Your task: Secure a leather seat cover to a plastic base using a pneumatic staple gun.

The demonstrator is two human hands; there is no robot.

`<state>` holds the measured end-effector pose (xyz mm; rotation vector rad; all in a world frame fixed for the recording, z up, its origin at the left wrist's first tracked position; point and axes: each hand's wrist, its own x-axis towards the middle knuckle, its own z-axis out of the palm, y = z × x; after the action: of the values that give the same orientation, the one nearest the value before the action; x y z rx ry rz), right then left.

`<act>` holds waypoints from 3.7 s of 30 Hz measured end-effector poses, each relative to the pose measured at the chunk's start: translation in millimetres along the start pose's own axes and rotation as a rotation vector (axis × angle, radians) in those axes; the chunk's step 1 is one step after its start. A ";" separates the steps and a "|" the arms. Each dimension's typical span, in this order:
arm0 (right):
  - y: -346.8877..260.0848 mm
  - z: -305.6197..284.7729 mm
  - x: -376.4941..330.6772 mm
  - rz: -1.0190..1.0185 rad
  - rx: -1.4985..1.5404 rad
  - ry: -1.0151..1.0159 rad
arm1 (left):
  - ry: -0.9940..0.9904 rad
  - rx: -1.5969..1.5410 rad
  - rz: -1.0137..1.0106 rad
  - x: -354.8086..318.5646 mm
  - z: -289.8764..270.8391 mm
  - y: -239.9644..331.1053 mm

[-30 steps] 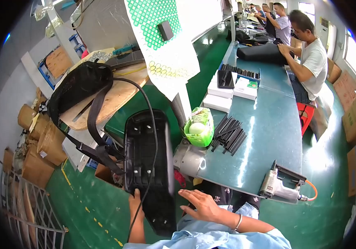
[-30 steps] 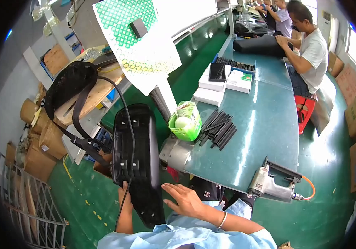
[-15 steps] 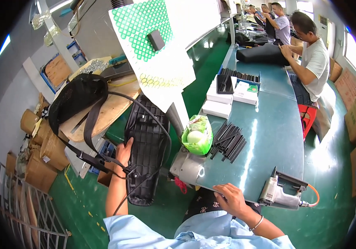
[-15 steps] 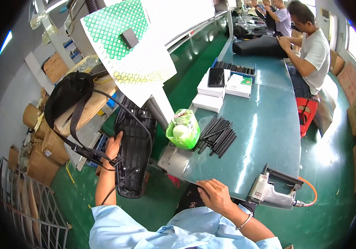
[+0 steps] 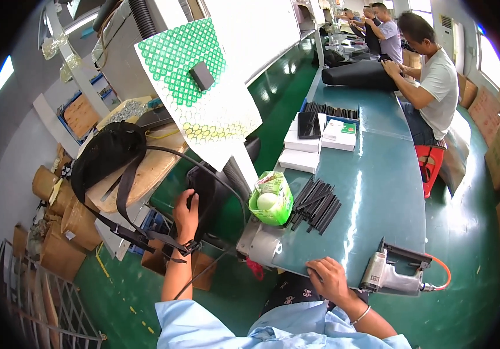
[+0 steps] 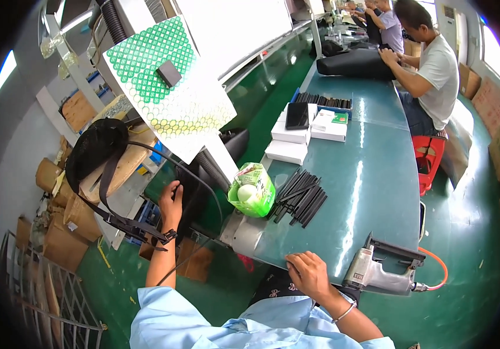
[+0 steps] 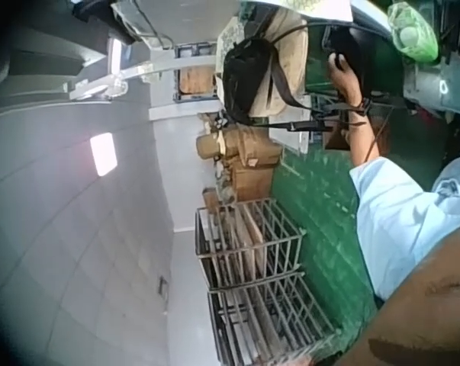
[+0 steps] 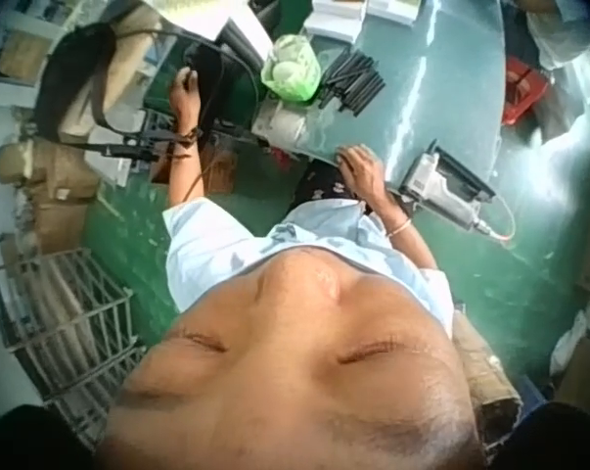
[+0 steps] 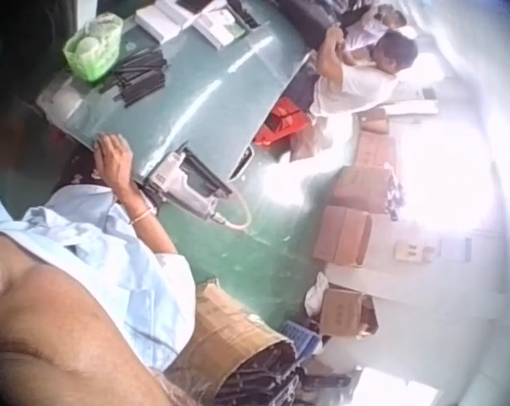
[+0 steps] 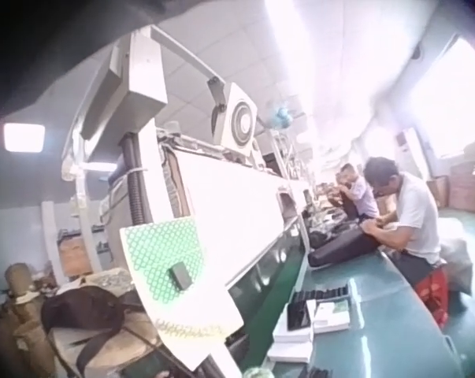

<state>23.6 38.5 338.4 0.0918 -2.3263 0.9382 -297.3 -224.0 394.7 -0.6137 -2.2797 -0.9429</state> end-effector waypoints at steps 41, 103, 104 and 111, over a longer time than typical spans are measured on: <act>-10.5 -21.8 -15.5 -0.057 0.092 0.072 | 0.045 -0.091 0.117 -180.9 35.3 98.5; 65.7 -135.0 -34.5 0.353 -0.746 0.389 | -0.145 -0.049 0.384 -221.0 82.1 187.3; 65.9 -135.8 -33.6 0.354 -0.749 0.391 | -0.132 -0.041 0.407 -220.6 83.1 187.3; 64.9 -136.1 -30.7 0.371 -0.726 0.373 | -0.106 -0.003 0.438 -221.5 88.2 180.6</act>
<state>101.1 170.1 357.1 -0.7629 -2.2117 0.1858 -59.0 -83.6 280.8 -1.1303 -2.1028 -0.7117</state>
